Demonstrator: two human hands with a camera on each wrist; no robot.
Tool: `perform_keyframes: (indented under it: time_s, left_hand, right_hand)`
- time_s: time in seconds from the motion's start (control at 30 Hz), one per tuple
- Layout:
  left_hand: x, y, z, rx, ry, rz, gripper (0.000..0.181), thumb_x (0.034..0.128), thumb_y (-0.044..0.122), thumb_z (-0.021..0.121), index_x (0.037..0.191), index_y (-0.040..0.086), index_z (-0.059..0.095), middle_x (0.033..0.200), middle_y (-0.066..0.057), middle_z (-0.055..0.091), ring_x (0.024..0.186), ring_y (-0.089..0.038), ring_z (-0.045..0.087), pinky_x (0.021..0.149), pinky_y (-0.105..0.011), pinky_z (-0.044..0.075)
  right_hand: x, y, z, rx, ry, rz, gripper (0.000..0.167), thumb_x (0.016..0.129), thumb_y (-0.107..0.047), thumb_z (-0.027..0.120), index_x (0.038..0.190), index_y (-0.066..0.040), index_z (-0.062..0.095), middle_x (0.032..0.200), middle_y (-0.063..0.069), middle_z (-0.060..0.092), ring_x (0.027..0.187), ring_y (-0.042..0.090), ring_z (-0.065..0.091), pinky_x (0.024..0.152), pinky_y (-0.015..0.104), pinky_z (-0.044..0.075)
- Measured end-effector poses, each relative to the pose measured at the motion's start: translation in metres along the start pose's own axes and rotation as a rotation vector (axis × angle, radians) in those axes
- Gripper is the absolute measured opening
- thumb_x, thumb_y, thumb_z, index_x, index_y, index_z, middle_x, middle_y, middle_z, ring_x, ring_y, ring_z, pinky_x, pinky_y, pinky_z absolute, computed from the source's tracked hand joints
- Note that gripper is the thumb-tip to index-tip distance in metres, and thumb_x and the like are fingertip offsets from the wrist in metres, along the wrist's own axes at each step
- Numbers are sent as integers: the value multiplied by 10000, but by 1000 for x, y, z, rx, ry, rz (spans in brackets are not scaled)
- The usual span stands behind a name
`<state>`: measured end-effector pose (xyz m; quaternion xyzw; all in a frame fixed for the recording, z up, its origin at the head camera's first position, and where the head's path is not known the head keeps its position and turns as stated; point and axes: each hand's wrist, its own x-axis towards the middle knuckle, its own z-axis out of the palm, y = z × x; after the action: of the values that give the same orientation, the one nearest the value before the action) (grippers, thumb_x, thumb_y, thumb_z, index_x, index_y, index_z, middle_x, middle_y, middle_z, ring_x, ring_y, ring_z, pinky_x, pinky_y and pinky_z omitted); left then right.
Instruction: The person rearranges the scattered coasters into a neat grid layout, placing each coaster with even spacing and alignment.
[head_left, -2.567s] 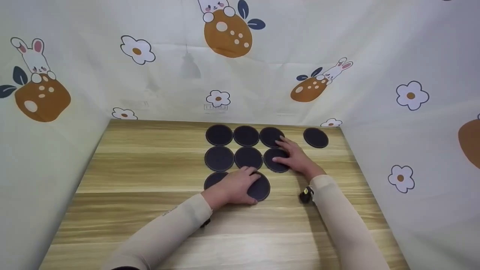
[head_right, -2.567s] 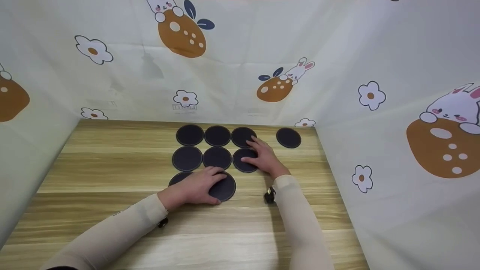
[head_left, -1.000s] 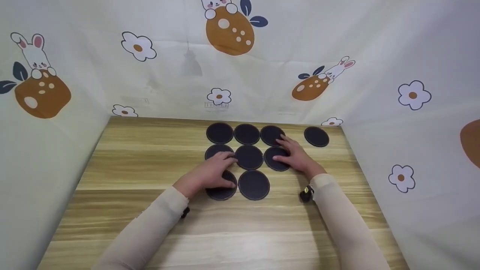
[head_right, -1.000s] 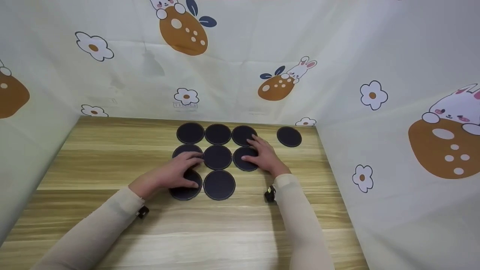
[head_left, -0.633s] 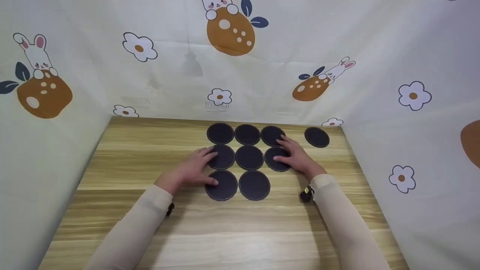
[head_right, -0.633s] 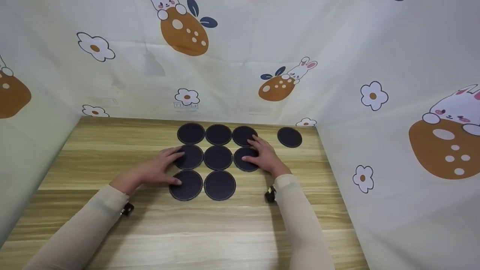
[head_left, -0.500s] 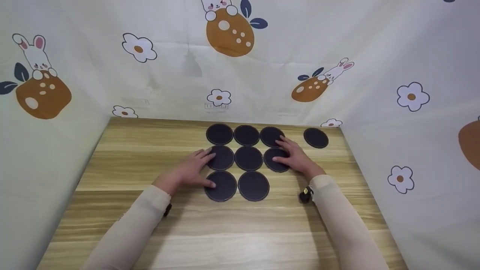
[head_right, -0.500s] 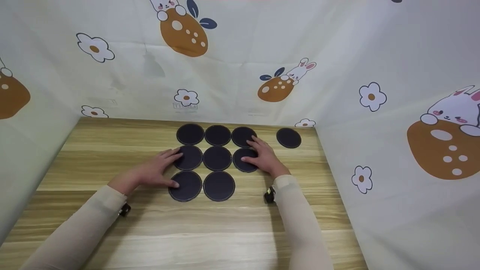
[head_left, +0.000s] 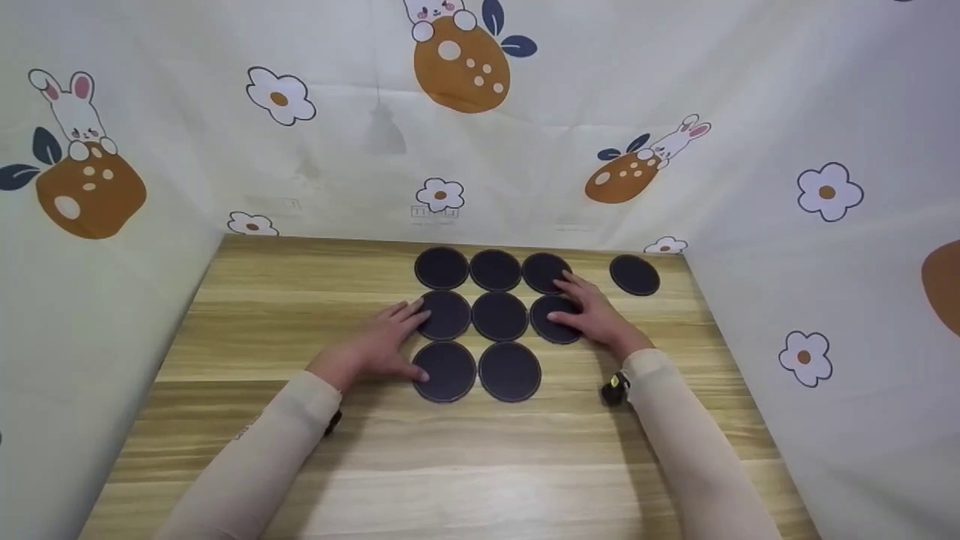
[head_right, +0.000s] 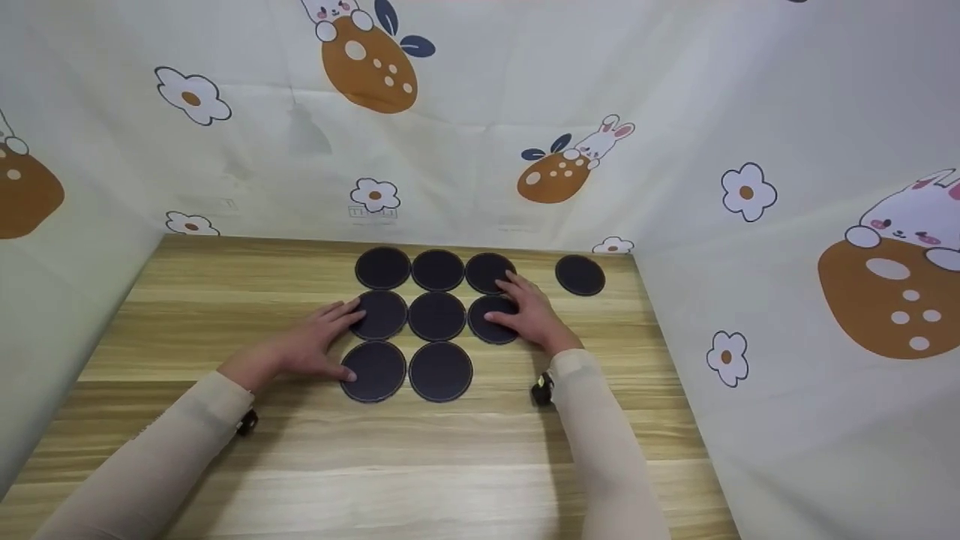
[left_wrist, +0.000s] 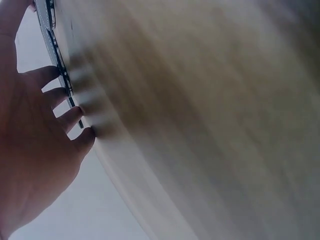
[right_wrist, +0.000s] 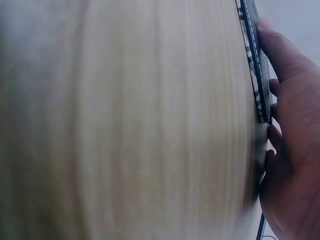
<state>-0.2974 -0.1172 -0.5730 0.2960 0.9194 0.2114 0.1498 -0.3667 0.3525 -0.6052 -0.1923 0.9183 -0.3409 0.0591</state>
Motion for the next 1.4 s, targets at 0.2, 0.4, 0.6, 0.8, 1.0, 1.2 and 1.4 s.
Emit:
perform_keyframes:
  time_s: [0.2, 0.4, 0.6, 0.8, 1.0, 1.2, 1.4]
  left_hand:
    - [-1, 2, -1, -3, -6, -9, 1204, 829, 594, 922, 1733, 55, 338, 1837, -160, 179, 1672, -474, 153, 1312, -678, 213]
    - [0, 1, -1, -2, -3, -10, 1210, 825, 597, 926, 1735, 60, 336, 1839, -154, 172, 1670, -480, 156, 1301, -700, 220]
    - [-1, 1, 0, 5, -5, -16, 1213, 825, 607, 924, 1735, 62, 335, 1841, -152, 168, 1669, -480, 158, 1302, -697, 220]
    - [0, 0, 1, 18, -8, -24, 1210, 830, 628, 911, 1744, 90, 327, 1847, -125, 158, 1677, -457, 150, 1307, -683, 222]
    - [0, 0, 1, 12, -9, -29, 1216, 825, 634, 914, 1748, 104, 325, 1850, -110, 151, 1682, -444, 138, 1297, -702, 226]
    - [1, 1, -1, 25, -10, -16, 1209, 828, 614, 919, 1735, 64, 339, 1839, -149, 178, 1670, -470, 169, 1301, -698, 224]
    - [1, 2, -1, 26, -10, -17, 1211, 826, 621, 917, 1734, 64, 341, 1838, -152, 179, 1670, -470, 167, 1308, -692, 208]
  right_hand:
    - [1, -1, -2, 168, 47, 11, 775, 1045, -254, 798, 1692, -38, 429, 1824, 190, 204, 1683, 446, 124, 1341, 634, 115]
    - [1, 5, -13, 180, 205, 73, 686, 1068, -307, 770, 1645, -43, 509, 1753, 202, 374, 1651, 404, 269, 1353, 559, 159]
    - [-2, 28, -42, -33, 406, 163, 610, 1072, -244, 758, 1564, 53, 554, 1574, 295, 541, 1514, 472, 440, 1304, 589, 274]
    - [-12, 47, -66, -174, 412, 312, 694, 1072, -352, 740, 1593, 44, 511, 1572, 350, 504, 1476, 526, 435, 1254, 652, 317]
    - [-14, 59, -76, -214, 356, 444, 944, 1016, -571, 746, 1681, -1, 395, 1677, 372, 359, 1539, 583, 326, 1257, 711, 265]
    - [-10, 63, -79, -198, 344, 490, 1082, 947, -657, 784, 1728, -65, 326, 1762, 324, 216, 1579, 613, 234, 1249, 757, 232]
    - [-2, 59, -82, -220, 332, 501, 1105, 960, -683, 757, 1733, -42, 297, 1758, 352, 195, 1585, 616, 223, 1262, 750, 215]
